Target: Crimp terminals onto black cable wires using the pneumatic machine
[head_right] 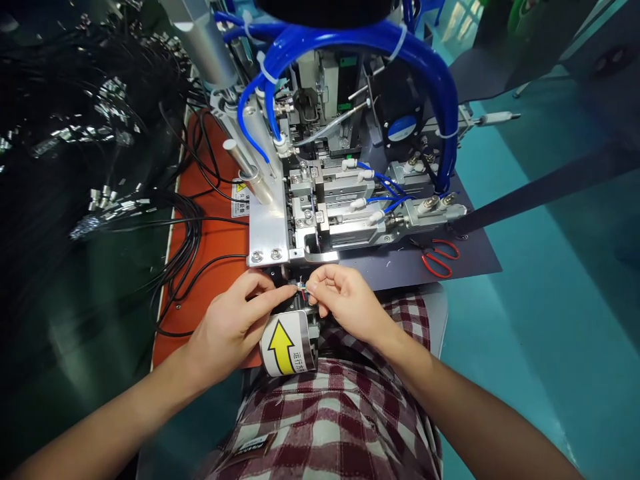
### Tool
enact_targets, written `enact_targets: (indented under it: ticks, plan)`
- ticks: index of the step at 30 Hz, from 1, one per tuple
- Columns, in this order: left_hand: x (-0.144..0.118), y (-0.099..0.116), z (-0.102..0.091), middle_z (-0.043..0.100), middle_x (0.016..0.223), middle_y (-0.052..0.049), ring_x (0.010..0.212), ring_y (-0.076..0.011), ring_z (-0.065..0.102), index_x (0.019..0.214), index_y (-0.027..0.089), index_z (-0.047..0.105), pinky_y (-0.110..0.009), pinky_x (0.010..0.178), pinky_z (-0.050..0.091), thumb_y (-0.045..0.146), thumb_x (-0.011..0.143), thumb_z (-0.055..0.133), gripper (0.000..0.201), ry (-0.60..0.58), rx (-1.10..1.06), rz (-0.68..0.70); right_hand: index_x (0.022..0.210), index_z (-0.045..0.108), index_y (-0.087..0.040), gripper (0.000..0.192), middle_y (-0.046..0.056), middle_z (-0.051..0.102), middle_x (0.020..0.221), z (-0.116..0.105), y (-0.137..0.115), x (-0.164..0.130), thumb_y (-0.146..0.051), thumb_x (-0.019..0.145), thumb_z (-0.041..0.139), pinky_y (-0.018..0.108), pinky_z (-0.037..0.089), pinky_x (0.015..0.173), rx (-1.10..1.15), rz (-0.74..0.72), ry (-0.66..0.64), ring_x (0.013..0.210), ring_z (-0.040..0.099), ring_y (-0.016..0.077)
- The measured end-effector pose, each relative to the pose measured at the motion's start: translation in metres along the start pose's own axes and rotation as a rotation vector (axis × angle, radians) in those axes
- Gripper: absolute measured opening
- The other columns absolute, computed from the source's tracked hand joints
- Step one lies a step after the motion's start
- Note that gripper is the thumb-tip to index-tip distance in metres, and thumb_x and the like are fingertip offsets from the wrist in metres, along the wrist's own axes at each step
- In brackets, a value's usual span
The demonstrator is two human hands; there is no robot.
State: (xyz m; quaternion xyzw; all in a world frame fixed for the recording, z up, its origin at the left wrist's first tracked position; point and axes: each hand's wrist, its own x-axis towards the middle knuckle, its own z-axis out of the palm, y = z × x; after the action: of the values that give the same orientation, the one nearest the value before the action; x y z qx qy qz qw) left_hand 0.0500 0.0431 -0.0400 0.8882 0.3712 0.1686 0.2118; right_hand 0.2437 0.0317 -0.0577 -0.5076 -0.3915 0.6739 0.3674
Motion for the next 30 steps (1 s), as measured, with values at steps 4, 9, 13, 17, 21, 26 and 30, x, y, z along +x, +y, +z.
enact_targets:
  ticks: [4, 9, 13, 17, 21, 26, 30]
  plan:
    - [-0.0014, -0.0040, 0.0018, 0.051, 0.084, -0.005, 0.069, -0.0142, 0.054, 0.112, 0.017, 0.063, -0.023, 0.059, 0.048, 0.015, 0.091, 0.038, 0.032, -0.014, 0.090, 0.042, 0.068, 0.054, -0.017, 0.024, -0.004, 0.056, 0.059, 0.0022, 0.0041, 0.0009, -0.035, 0.077, 0.065, 0.022, 0.035, 0.047, -0.012, 0.010, 0.031, 0.045, 0.044, 0.0074]
    - [-0.0019, -0.0065, 0.0030, 0.052, 0.083, -0.006, 0.068, -0.0158, 0.056, 0.113, 0.014, 0.062, -0.025, 0.057, 0.049, 0.014, 0.091, 0.038, 0.033, -0.012, 0.150, 0.079, 0.070, 0.055, -0.016, 0.020, -0.004, 0.056, 0.060, 0.0017, 0.0096, 0.0022, -0.031, 0.081, 0.061, 0.021, 0.034, 0.046, -0.023, 0.007, 0.031, 0.045, 0.044, 0.0064]
    - [-0.0017, -0.0071, 0.0030, 0.052, 0.083, -0.006, 0.068, -0.0163, 0.057, 0.114, 0.014, 0.062, -0.026, 0.056, 0.051, 0.016, 0.092, 0.037, 0.033, 0.000, 0.153, 0.091, 0.069, 0.055, -0.016, 0.021, -0.004, 0.056, 0.059, 0.0022, 0.0094, 0.0024, -0.032, 0.082, 0.062, 0.021, 0.033, 0.046, -0.023, 0.012, 0.031, 0.045, 0.044, 0.0064]
    - [-0.0015, -0.0073, 0.0032, 0.052, 0.083, -0.008, 0.069, -0.0183, 0.058, 0.115, 0.012, 0.061, -0.028, 0.056, 0.052, 0.014, 0.091, 0.039, 0.033, -0.005, 0.151, 0.092, 0.069, 0.055, -0.016, 0.024, -0.004, 0.055, 0.059, 0.0038, 0.0080, 0.0022, -0.035, 0.082, 0.062, 0.022, 0.034, 0.046, -0.025, 0.026, 0.046, 0.045, 0.044, 0.0067]
    - [-0.0011, -0.0068, 0.0037, 0.052, 0.085, -0.009, 0.071, -0.0204, 0.059, 0.115, 0.011, 0.061, -0.030, 0.056, 0.053, 0.011, 0.089, 0.041, 0.033, -0.026, 0.147, 0.080, 0.070, 0.055, -0.016, 0.025, -0.003, 0.055, 0.060, 0.0046, 0.0086, 0.0022, -0.038, 0.081, 0.062, 0.022, 0.034, 0.047, -0.030, 0.031, 0.060, 0.045, 0.045, 0.0074]
    - [-0.0022, -0.0067, 0.0055, 0.052, 0.085, -0.009, 0.070, -0.0212, 0.059, 0.117, 0.012, 0.059, -0.032, 0.055, 0.054, 0.010, 0.088, 0.042, 0.034, -0.036, 0.141, 0.070, 0.070, 0.054, -0.017, 0.027, -0.005, 0.052, 0.056, 0.0061, 0.0089, 0.0021, -0.040, 0.080, 0.063, 0.023, 0.035, 0.047, -0.039, 0.041, 0.071, 0.045, 0.044, 0.0083]
    - [-0.0028, -0.0064, 0.0060, 0.053, 0.084, -0.009, 0.069, -0.0216, 0.060, 0.116, 0.011, 0.059, -0.033, 0.055, 0.055, 0.010, 0.088, 0.041, 0.033, -0.035, 0.154, 0.070, 0.070, 0.054, -0.018, 0.026, -0.006, 0.050, 0.053, 0.0076, 0.0090, 0.0015, -0.039, 0.082, 0.061, 0.023, 0.035, 0.048, -0.034, 0.023, 0.071, 0.046, 0.043, 0.0089]
